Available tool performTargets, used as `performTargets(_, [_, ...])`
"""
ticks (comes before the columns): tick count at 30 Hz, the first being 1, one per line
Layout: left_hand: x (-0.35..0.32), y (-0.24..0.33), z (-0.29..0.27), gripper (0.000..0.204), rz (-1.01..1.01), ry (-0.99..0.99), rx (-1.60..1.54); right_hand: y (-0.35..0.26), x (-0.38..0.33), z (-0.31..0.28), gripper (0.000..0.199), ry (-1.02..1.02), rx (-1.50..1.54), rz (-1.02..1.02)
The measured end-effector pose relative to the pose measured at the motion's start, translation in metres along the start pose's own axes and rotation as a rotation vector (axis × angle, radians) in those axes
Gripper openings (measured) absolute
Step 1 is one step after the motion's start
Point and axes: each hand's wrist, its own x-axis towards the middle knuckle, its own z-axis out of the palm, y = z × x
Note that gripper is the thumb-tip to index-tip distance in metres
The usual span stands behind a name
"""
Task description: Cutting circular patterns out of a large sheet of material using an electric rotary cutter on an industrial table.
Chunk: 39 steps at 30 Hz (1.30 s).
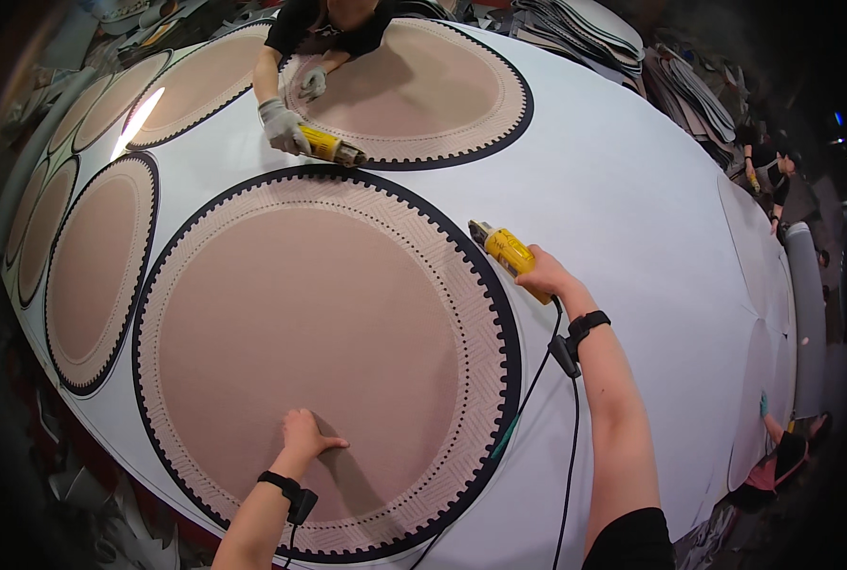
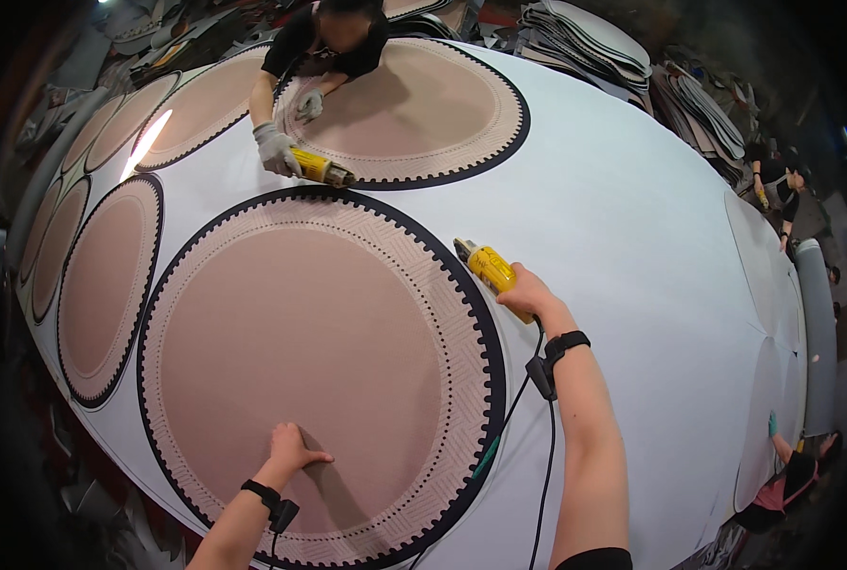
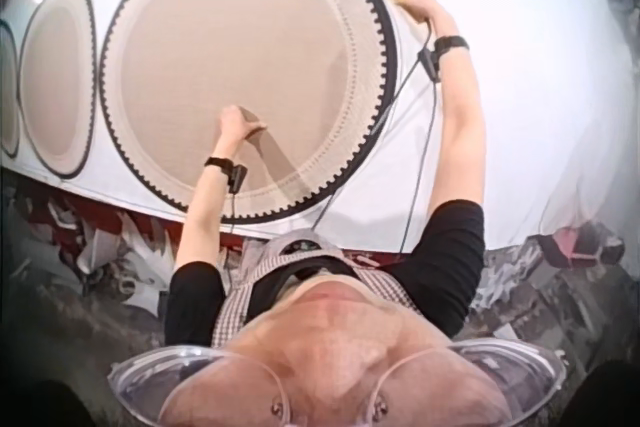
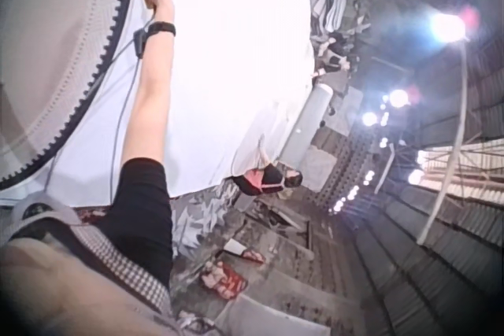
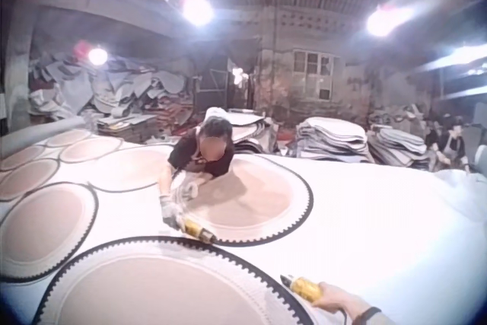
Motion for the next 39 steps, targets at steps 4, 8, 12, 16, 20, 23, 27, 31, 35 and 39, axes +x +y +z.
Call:
performTargets(4, [0.002,-0.002,0.001,0.091,-0.004,0.006,0.02,-0.017,0.025,-0.001,0.063,0.012,-0.072,-0.065])
performTargets(8, [0.0,0.001,-0.002,0.091,-0.021,-0.009,0.015,-0.029,0.044,-0.003,0.067,-0.01,-0.096,-0.09])
performTargets(12, [0.001,0.002,-0.005,0.091,-0.041,-0.026,0.032,-0.041,0.061,-0.004,0.069,-0.014,-0.108,-0.119])
performTargets(16, [0.004,0.003,-0.004,0.091,-0.028,-0.035,0.039,-0.048,0.075,-0.004,0.07,-0.023,-0.121,-0.119])
performTargets(20, [-0.001,0.004,-0.01,0.09,-0.031,-0.04,0.038,-0.06,0.089,0.004,0.069,-0.026,-0.134,-0.145])
performTargets(23, [0.0,0.002,-0.009,0.09,-0.047,-0.037,0.015,-0.07,0.102,0.006,0.068,-0.029,-0.15,-0.166])
performTargets(27, [0.001,0.003,-0.011,0.089,-0.045,-0.047,-0.004,-0.083,0.122,0.012,0.065,0.009,-0.186,-0.233])
performTargets(31, [0.003,0.005,-0.014,0.088,-0.051,-0.113,0.014,-0.102,0.138,0.011,0.063,0.043,-0.205,-0.264])
performTargets(35, [0.008,0.008,-0.017,0.089,-0.08,-0.202,0.068,-0.109,0.142,0.014,0.063,0.062,-0.233,-0.297])
performTargets(39, [0.007,0.002,-0.015,0.088,-0.084,-0.167,0.061,-0.115,0.148,0.025,0.066,0.093,-0.246,-0.358])
